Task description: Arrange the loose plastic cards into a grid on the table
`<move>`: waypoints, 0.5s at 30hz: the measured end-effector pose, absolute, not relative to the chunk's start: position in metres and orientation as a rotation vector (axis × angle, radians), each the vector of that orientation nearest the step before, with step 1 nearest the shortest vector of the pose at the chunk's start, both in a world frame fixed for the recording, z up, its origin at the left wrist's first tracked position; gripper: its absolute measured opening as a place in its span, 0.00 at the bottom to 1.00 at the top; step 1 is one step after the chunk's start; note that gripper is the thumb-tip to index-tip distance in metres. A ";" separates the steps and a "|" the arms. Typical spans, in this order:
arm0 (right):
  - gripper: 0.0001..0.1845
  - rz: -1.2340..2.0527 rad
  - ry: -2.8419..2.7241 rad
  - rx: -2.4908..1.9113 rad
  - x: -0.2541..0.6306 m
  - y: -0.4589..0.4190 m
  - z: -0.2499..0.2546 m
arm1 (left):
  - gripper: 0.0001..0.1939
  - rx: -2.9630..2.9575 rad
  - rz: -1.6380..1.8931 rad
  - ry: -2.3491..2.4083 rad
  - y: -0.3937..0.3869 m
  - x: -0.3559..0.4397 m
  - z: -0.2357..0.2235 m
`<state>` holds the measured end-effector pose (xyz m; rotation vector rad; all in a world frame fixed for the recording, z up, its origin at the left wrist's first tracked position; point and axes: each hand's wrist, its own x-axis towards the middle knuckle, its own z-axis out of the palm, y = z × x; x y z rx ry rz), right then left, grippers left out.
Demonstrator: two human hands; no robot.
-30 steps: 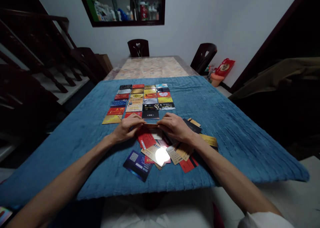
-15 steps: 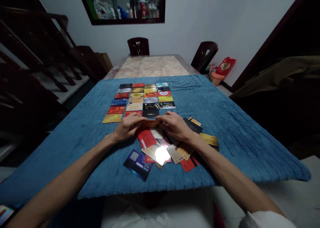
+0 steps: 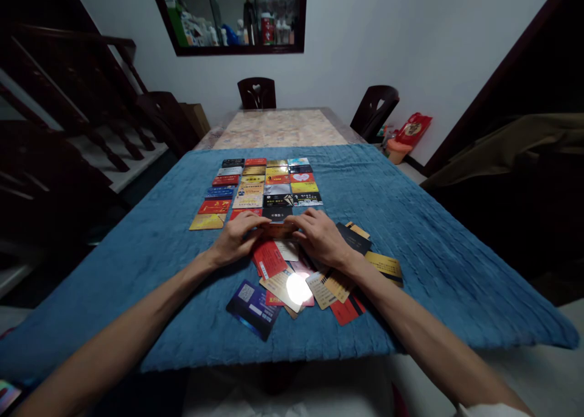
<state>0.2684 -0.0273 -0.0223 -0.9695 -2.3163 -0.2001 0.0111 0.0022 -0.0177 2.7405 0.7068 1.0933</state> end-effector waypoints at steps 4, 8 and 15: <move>0.15 -0.363 -2.332 -0.989 0.266 -0.030 -0.020 | 0.13 2.695 1.166 0.721 0.003 0.011 -0.018; 0.18 -0.474 -2.324 -1.023 0.262 -0.034 -0.017 | 0.13 2.661 1.189 0.748 0.002 0.011 -0.018; 0.19 -0.603 -2.271 -1.038 0.255 -0.038 -0.016 | 0.16 2.642 1.246 0.756 0.002 0.010 -0.019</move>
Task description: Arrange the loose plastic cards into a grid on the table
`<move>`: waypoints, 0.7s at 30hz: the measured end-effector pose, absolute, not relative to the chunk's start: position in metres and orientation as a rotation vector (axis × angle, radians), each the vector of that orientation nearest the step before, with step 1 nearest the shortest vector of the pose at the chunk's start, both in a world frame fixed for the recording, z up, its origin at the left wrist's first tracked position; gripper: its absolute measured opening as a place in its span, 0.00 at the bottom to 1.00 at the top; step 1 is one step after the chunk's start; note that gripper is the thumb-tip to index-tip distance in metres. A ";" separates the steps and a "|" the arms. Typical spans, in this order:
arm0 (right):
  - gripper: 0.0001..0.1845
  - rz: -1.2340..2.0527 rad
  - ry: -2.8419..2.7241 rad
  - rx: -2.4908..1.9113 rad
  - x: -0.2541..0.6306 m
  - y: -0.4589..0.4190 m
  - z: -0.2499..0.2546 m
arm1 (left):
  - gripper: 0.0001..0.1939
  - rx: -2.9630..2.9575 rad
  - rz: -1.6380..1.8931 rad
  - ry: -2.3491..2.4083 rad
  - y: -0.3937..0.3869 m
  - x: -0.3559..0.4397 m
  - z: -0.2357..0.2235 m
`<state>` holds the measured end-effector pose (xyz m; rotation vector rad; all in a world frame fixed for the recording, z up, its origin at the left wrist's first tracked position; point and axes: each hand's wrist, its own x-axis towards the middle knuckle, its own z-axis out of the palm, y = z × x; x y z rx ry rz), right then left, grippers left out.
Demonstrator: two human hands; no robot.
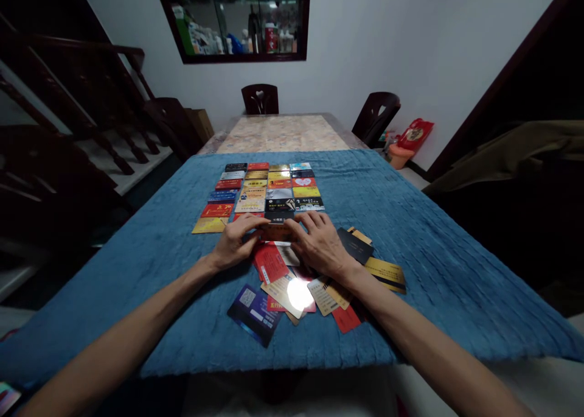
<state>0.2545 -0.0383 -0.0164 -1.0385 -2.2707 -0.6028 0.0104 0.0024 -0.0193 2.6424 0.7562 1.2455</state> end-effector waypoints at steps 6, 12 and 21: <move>0.17 -0.660 -2.197 -1.040 0.251 -0.039 -0.019 | 0.16 2.628 1.289 0.715 0.001 0.011 -0.017; 0.17 -0.642 -2.148 -1.028 0.250 -0.039 -0.020 | 0.18 2.598 1.274 0.779 0.002 0.012 -0.019; 0.24 -0.570 -2.183 -1.023 0.253 -0.038 -0.021 | 0.15 2.639 1.259 0.847 0.002 0.013 -0.019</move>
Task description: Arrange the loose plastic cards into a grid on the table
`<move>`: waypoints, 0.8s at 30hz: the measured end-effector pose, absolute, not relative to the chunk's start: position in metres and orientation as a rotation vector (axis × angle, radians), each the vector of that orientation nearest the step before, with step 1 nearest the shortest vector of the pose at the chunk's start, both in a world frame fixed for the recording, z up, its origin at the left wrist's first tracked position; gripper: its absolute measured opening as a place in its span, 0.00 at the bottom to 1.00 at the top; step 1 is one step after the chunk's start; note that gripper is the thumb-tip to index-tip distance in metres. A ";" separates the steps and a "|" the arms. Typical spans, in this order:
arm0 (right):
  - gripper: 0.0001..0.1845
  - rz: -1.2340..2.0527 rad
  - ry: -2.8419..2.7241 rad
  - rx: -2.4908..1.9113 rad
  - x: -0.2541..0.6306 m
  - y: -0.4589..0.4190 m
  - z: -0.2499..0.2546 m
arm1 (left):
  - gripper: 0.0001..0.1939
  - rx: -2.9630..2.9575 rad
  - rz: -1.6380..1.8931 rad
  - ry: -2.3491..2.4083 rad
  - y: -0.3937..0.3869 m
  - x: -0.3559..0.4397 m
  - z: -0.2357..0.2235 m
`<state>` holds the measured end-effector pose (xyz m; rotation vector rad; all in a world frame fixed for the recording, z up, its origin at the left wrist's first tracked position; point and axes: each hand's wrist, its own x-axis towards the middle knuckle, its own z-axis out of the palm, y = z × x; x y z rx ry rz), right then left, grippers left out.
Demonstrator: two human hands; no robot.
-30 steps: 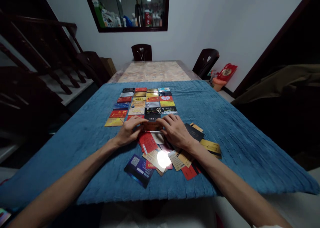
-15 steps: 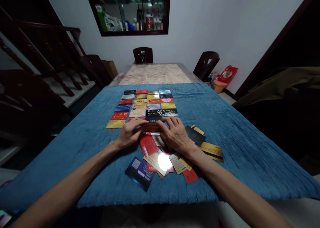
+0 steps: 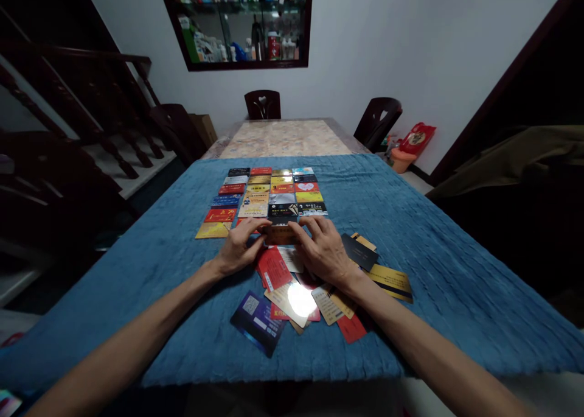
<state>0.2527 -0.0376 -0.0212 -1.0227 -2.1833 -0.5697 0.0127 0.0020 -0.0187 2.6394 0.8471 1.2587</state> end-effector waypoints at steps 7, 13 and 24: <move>0.23 -0.559 -2.202 -1.029 0.254 -0.033 -0.014 | 0.23 2.850 1.049 0.900 0.002 0.012 -0.006; 0.21 -0.482 -2.236 -0.989 0.254 -0.022 -0.002 | 0.31 2.954 0.962 0.899 0.011 0.007 0.002; 0.23 -0.259 -2.380 -0.892 0.254 0.024 0.013 | 0.29 2.939 0.841 0.910 0.043 -0.006 0.020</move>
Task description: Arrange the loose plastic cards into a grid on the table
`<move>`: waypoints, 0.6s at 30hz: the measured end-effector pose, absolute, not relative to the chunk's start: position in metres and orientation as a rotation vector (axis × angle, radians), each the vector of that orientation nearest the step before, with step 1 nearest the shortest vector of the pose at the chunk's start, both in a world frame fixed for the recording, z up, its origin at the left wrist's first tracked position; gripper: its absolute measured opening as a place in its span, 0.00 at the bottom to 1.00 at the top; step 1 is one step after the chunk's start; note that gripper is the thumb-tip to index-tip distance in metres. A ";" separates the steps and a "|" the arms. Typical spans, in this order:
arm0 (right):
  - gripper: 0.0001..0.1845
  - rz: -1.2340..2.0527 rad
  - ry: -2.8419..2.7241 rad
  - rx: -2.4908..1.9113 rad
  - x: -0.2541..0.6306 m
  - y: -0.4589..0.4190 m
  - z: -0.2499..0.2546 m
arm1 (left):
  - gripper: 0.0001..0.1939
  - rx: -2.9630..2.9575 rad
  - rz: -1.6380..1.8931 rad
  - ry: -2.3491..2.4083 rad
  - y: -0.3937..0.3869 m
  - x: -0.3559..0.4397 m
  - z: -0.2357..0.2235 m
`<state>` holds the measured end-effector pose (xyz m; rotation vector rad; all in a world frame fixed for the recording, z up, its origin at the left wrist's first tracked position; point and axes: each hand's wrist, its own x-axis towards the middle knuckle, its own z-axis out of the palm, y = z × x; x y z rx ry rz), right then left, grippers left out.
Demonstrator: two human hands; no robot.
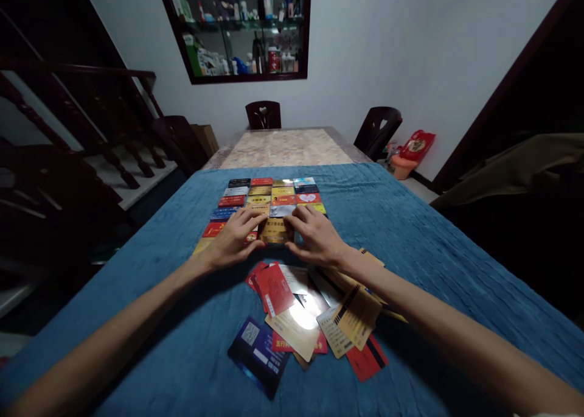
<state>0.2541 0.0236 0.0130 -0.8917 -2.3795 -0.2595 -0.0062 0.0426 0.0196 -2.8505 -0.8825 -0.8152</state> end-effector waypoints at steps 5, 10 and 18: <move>0.21 -0.165 -2.416 -0.883 0.250 0.053 0.017 | 0.27 -2.852 -0.806 -0.959 0.069 -0.013 0.020; 0.21 -0.177 -2.396 -0.946 0.243 0.088 0.016 | 0.25 -2.819 -0.789 -1.054 0.102 -0.016 0.021; 0.12 -0.122 -2.361 -1.109 0.222 0.149 0.014 | 0.15 -2.749 -0.627 -1.290 0.152 -0.020 0.036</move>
